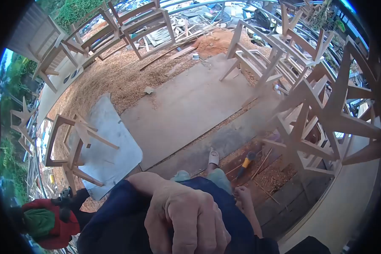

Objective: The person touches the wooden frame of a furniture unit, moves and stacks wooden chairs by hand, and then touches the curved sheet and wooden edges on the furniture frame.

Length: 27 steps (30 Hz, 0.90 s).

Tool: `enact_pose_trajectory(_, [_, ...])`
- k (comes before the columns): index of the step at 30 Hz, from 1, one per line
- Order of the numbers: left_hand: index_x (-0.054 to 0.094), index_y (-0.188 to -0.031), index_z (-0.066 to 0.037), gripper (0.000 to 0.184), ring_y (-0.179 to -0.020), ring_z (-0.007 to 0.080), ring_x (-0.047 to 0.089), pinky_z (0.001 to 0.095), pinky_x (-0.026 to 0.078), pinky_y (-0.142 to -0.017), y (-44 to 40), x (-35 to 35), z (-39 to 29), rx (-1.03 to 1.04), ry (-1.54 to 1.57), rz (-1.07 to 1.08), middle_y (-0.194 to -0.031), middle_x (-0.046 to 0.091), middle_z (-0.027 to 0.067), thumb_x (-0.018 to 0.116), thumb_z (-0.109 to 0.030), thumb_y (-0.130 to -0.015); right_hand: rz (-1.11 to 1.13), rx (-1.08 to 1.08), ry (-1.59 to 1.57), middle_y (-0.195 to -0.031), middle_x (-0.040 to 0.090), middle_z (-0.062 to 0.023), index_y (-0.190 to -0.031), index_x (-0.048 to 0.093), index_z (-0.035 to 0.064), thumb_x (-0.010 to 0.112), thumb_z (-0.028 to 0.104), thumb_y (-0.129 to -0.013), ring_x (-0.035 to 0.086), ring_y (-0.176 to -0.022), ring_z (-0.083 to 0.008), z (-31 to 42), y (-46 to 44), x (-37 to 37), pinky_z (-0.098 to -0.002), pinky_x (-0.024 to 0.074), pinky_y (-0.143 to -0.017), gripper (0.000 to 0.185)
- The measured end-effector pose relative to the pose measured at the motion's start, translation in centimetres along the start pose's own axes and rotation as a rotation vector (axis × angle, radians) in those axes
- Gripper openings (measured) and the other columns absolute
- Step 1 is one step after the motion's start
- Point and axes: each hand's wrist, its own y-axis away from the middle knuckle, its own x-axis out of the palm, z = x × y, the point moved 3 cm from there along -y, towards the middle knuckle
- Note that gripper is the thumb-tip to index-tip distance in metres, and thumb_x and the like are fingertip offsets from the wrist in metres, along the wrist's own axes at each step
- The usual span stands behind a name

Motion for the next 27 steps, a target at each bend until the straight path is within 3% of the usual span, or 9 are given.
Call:
enact_pose_trajectory(3, [0.068, -0.083, 0.003, 0.029, -0.071, 0.0366, 0.064, 0.0435, 0.05, -0.064, -2.6, -5.1, 0.4, -0.008, -0.006, 0.094, -0.082, 0.066, 0.019, 0.071, -0.025, -0.092, 0.025, -0.004, 0.105, -0.079, 0.066, -0.0068, -0.099, 0.066, 0.002, 0.068, 0.019, -0.089, 0.067, -0.067, -0.0167, 3.0, -2.8, -3.9, -0.0322, 0.0566, -0.058, 0.02])
enact_pose_trajectory(6, [0.07, -0.099, 0.002, 0.037, -0.083, 0.0266, 0.064, 0.0376, 0.05, -0.078, -2.9, -9.7, 0.7, -0.032, -0.224, 0.231, -0.089, 0.069, 0.0123, 0.078, -0.032, -0.084, 0.023, -0.032, 0.221, -0.078, 0.066, -0.0069, -0.097, 0.067, 0.0022, 0.069, 0.02, -0.089, 0.067, -0.066, -0.017, 7.6, -7.0, -5.9, -0.0322, 0.0568, -0.057, 0.02])
enact_pose_trajectory(8, [0.07, -0.099, 0.002, 0.037, -0.086, 0.0281, 0.064, 0.0381, 0.05, -0.079, -2.9, -10.4, 1.3, -0.058, -0.218, 0.169, -0.09, 0.068, 0.0136, 0.077, -0.031, -0.084, 0.001, -0.039, 0.182, -0.078, 0.067, -0.0072, -0.096, 0.068, 0.0016, 0.069, 0.019, -0.088, 0.067, -0.065, -0.0169, 11.4, -8.5, -6.7, -0.031, 0.0561, -0.055, 0.019])
enact_pose_trajectory(11, [0.068, -0.085, 0.005, 0.027, -0.082, 0.0431, 0.062, 0.0461, 0.05, -0.068, -3.8, -10.9, 1.0, -0.099, -0.103, -0.002, -0.086, 0.065, 0.0246, 0.067, -0.021, -0.094, 0.028, -0.084, 0.146, -0.081, 0.067, -0.0072, -0.097, 0.066, 0.0026, 0.066, 0.018, -0.09, 0.067, -0.067, -0.0175, 15.2, -13.3, -7.2, -0.0316, 0.0563, -0.054, 0.017])
enact_pose_trajectory(15, [0.068, -0.09, 0.005, 0.025, -0.089, 0.044, 0.063, 0.0469, 0.052, -0.075, -4.5, -12.2, -0.9, -0.063, -0.213, -0.08, -0.093, 0.066, 0.0245, 0.065, -0.02, -0.095, 0.104, -0.169, 0.195, -0.083, 0.067, -0.0088, -0.096, 0.066, -0.0005, 0.066, 0.016, -0.087, 0.069, -0.072, -0.0177, 20.3, -16.3, -4.7, -0.032, 0.0568, -0.056, 0.019])
enact_pose_trajectory(20, [0.068, -0.105, 0.005, 0.038, -0.096, 0.0355, 0.065, 0.0419, 0.052, -0.084, -4.2, -15.1, -4.0, -0.424, -0.274, -0.032, -0.106, 0.066, 0.0218, 0.073, -0.029, -0.089, 0.176, -0.192, 0.301, -0.086, 0.067, -0.009, -0.1, 0.066, -0.0013, 0.067, 0.018, -0.086, 0.07, -0.08, -0.0199, 23.4, -17.3, -2.4, -0.0327, 0.0584, -0.061, 0.023])
enact_pose_trajectory(23, [0.065, -0.122, 0.004, 0.06, -0.089, 0.0227, 0.066, 0.0322, 0.053, -0.083, -1.5, -18.2, -5.8, -0.421, -0.478, -0.211, -0.103, 0.065, 0.0148, 0.081, -0.038, -0.081, 0.172, -0.224, 0.35, -0.084, 0.067, -0.0085, -0.1, 0.067, -0.0004, 0.068, 0.018, -0.087, 0.07, -0.075, -0.0196, 24.0, -18.0, -2.8, -0.033, 0.059, -0.06, 0.023])
enact_pose_trajectory(25, [0.066, -0.121, 0.0, 0.055, -0.088, 0.0183, 0.066, 0.0312, 0.053, -0.081, 3.1, -21.5, -6.2, -0.559, -0.675, -0.428, -0.102, 0.066, 0.0102, 0.083, -0.034, -0.081, 0.076, -0.176, 0.456, -0.08, 0.067, -0.0084, -0.099, 0.067, 0.0001, 0.069, 0.019, -0.088, 0.068, -0.068, -0.018, 26.4, -15.5, -2.2, -0.0328, 0.0587, -0.058, 0.022])
enact_pose_trajectory(27, [0.067, -0.121, -0.004, 0.049, -0.088, 0.015, 0.064, 0.0305, 0.053, -0.081, 9.7, -25.6, -6.8, -0.832, -0.838, -0.749, -0.104, 0.067, 0.0066, 0.081, -0.03, -0.082, 0.048, -0.103, 0.284, -0.078, 0.065, -0.0075, -0.097, 0.066, 0.0006, 0.069, 0.02, -0.088, 0.067, -0.066, -0.0173, 25.1, -17.1, -2.8, -0.0321, 0.0581, -0.057, 0.021])
